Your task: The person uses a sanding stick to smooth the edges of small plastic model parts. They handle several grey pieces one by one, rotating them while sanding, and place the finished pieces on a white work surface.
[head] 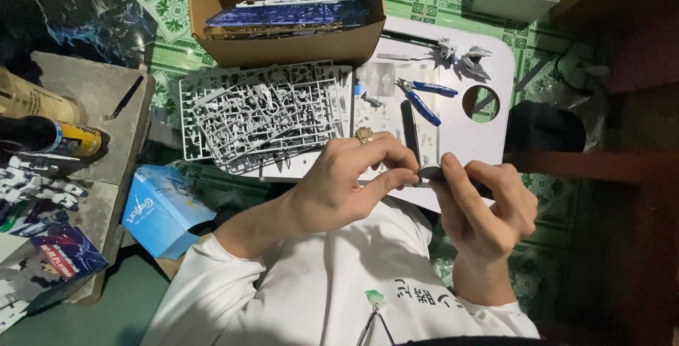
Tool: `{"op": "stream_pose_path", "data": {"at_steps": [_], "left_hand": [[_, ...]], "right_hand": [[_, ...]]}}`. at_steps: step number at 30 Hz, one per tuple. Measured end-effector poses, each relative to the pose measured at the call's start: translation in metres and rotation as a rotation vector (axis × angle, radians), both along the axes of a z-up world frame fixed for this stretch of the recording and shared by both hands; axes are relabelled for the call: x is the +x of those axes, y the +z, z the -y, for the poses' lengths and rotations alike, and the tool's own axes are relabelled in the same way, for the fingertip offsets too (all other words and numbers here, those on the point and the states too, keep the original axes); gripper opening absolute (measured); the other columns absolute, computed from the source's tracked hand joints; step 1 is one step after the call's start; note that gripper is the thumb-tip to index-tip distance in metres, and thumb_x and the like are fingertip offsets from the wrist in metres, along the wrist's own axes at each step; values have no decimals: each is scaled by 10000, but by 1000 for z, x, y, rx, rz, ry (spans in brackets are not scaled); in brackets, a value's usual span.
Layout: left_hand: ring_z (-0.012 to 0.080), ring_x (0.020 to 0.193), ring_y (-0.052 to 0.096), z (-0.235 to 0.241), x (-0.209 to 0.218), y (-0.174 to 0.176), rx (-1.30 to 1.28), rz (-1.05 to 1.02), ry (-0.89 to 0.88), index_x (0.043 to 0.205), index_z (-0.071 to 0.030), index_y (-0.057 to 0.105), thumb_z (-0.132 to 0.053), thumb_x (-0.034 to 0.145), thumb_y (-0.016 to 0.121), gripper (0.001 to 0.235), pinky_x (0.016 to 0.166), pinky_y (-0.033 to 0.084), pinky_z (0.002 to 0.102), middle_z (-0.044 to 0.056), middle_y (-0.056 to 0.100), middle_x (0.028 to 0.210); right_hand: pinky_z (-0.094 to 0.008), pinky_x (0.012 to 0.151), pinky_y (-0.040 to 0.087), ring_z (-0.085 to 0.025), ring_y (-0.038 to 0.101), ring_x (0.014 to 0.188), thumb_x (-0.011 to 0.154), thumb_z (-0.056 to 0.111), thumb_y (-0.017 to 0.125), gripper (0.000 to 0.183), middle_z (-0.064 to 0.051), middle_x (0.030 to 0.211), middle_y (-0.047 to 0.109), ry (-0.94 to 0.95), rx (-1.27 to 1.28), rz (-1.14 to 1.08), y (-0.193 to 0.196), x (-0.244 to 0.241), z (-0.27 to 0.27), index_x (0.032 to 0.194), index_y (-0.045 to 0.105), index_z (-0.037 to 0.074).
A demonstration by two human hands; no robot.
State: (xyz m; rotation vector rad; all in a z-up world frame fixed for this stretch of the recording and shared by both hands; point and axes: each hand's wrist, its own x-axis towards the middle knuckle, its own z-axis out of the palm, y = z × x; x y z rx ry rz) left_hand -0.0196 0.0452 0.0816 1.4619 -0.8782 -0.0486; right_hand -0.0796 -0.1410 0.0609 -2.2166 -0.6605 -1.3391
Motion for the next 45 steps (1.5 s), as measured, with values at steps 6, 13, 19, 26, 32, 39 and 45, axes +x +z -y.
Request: {"op": "stream_pose_path", "data": {"at_steps": [6, 13, 19, 26, 32, 39, 45], "left_hand": [[123, 662, 648, 2, 3, -7, -66, -98, -46, 927, -106, 642, -82, 923, 627, 29, 648, 467, 235, -9, 657, 728], [80, 704, 663, 4, 4, -8, -182, -241, -128, 944, -111, 665, -91, 933, 625, 46, 666, 465, 209, -15, 683, 767], [71, 670, 633, 5, 4, -7, -219, -203, -84, 941, -95, 659, -98, 927, 632, 31, 661, 459, 201, -16, 653, 732], [89, 679, 653, 5, 13, -15, -205, -212, -58, 939, -90, 662, -83, 926, 627, 38, 652, 475, 213, -6, 663, 750], [109, 688, 659, 10, 20, -17, -156, -204, -41, 949, -95, 656, -31, 923, 596, 91, 654, 480, 227, 3, 655, 733], [123, 708, 666, 17, 35, -34, -135, -247, -39, 961, -77, 653, -18, 915, 604, 89, 648, 496, 241, 27, 667, 753], [131, 709, 656, 23, 50, -46, -159, -314, -31, 958, -47, 655, 7, 919, 573, 105, 653, 500, 243, 44, 661, 741]], "right_hand": [[-343, 399, 326, -193, 384, 468, 801, -79, 706, 214, -151, 655, 567, -5, 6, -53, -2, 0, 2, 1004, 771, -67], [-268, 414, 378, -145, 433, 484, 928, 81, 575, 282, -138, 636, 583, 141, 329, -244, -2, -4, -12, 1032, 674, -162], [-287, 399, 408, -185, 502, 467, 834, -72, 625, 143, -187, 680, 639, 179, 273, -204, 5, -1, -17, 928, 718, -125], [-295, 412, 436, -193, 525, 498, 846, -99, 605, 131, -201, 702, 643, 175, 292, -222, -2, 6, -18, 908, 717, -129], [-318, 433, 435, -202, 495, 507, 891, -56, 584, 167, -199, 706, 624, 198, 294, -228, -12, 22, -16, 944, 706, -158], [-344, 465, 427, -212, 482, 533, 908, -74, 571, 172, -193, 709, 602, 206, 323, -304, -22, 36, -12, 994, 688, -166], [-347, 491, 442, -241, 544, 551, 934, -2, 570, 212, -207, 763, 627, 176, 392, -416, -34, 46, -11, 1056, 665, -146]]}}
